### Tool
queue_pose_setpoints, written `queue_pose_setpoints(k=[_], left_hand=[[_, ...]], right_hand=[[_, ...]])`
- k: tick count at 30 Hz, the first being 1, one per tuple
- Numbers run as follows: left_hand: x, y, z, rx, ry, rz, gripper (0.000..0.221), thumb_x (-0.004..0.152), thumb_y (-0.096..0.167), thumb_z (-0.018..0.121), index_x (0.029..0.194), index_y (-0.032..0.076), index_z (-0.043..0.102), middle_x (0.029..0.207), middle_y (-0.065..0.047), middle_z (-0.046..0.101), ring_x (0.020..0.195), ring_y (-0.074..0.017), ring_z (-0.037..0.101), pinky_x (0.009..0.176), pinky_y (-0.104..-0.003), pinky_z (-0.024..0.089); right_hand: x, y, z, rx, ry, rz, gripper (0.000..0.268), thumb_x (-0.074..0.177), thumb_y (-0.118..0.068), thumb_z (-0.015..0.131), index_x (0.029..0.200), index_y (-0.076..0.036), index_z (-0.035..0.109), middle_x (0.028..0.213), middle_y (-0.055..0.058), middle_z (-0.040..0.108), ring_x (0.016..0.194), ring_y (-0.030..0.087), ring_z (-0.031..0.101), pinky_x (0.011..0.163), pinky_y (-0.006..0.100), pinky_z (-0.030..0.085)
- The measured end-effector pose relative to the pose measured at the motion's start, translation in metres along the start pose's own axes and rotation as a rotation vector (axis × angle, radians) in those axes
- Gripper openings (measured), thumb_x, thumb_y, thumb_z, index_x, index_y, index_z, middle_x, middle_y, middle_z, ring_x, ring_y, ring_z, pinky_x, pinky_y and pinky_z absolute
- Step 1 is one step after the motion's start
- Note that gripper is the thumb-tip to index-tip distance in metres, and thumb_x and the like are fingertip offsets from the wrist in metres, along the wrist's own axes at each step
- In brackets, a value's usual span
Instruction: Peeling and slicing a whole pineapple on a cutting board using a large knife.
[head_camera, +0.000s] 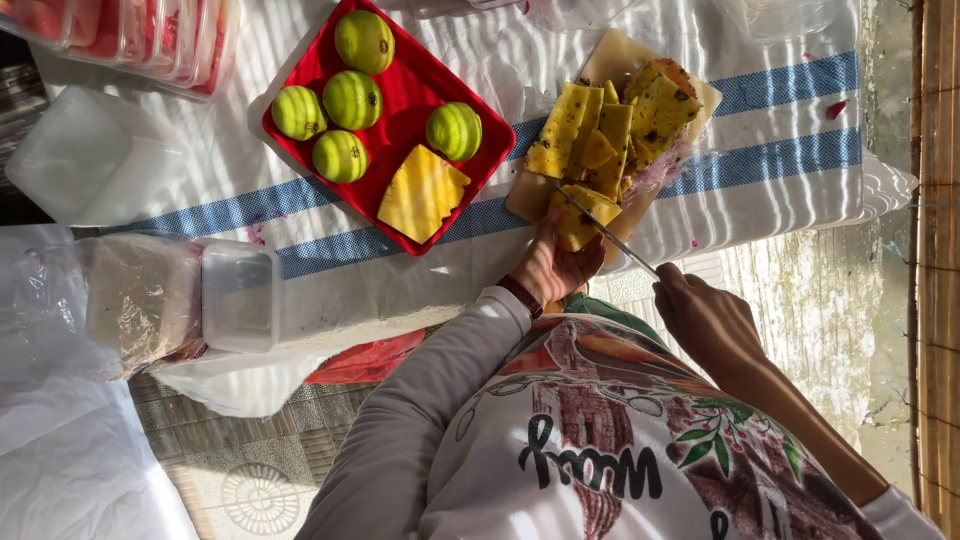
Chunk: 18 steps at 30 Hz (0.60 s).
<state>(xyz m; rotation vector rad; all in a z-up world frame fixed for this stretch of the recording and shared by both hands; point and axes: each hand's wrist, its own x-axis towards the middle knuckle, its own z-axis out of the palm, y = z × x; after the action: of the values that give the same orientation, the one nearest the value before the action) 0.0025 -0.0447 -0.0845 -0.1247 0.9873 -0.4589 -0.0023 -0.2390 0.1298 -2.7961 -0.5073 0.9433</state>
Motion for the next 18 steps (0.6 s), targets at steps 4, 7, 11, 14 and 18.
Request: queue_pose_setpoints(k=[4,7,11,14,18], left_hand=[[0.000,0.004,-0.006,0.051,0.011,0.003,0.064,0.089,0.058,0.073,0.126,0.011,0.050,0.103,-0.019,0.069,0.091,-0.0318,0.072,0.087,-0.054,0.063],[-0.003,0.011,-0.003,0.066,0.054,0.002,0.059,0.089,0.061,0.069,0.120,0.014,0.051,0.095,-0.012,0.066,0.090,-0.0269,0.070,0.088,-0.053,0.063],[0.000,0.016,-0.002,0.069,0.070,-0.033,0.062,0.094,0.056,0.065,0.128,0.006,0.049,0.105,-0.023,0.068,0.090,-0.0318,0.073,0.089,-0.053,0.063],[0.008,0.014,-0.001,0.066,0.064,-0.037,0.062,0.098,0.055,0.061,0.130,0.005,0.044,0.110,-0.026,0.067,0.091,-0.0338,0.074,0.089,-0.053,0.062],[0.004,0.009,0.000,0.133,0.056,-0.037,0.060,0.097,0.055,0.061,0.129,0.008,0.043,0.110,-0.021,0.068,0.089,-0.0310,0.075,0.089,-0.049,0.062]], right_hand=[[0.003,-0.018,-0.012,-0.019,-0.079,0.032,0.016,0.105,-0.021,0.045,0.108,-0.011,0.057,0.072,0.010,0.068,0.066,0.032,0.073,0.077,0.054,0.061],[0.008,-0.022,-0.012,-0.014,-0.103,0.037,0.017,0.106,-0.025,0.042,0.110,-0.013,0.054,0.079,0.015,0.070,0.076,0.039,0.075,0.078,0.059,0.059],[0.024,-0.018,0.006,-0.017,-0.146,0.063,0.017,0.105,-0.027,0.041,0.109,-0.014,0.052,0.079,0.016,0.070,0.078,0.040,0.075,0.078,0.059,0.058],[0.031,-0.028,0.012,-0.015,-0.158,0.110,0.018,0.104,-0.029,0.041,0.112,-0.015,0.050,0.082,0.018,0.071,0.081,0.042,0.075,0.078,0.060,0.057],[0.055,-0.021,0.037,-0.073,-0.136,0.092,0.013,0.105,-0.023,0.043,0.114,-0.015,0.050,0.083,0.018,0.072,0.083,0.041,0.075,0.077,0.059,0.058]])
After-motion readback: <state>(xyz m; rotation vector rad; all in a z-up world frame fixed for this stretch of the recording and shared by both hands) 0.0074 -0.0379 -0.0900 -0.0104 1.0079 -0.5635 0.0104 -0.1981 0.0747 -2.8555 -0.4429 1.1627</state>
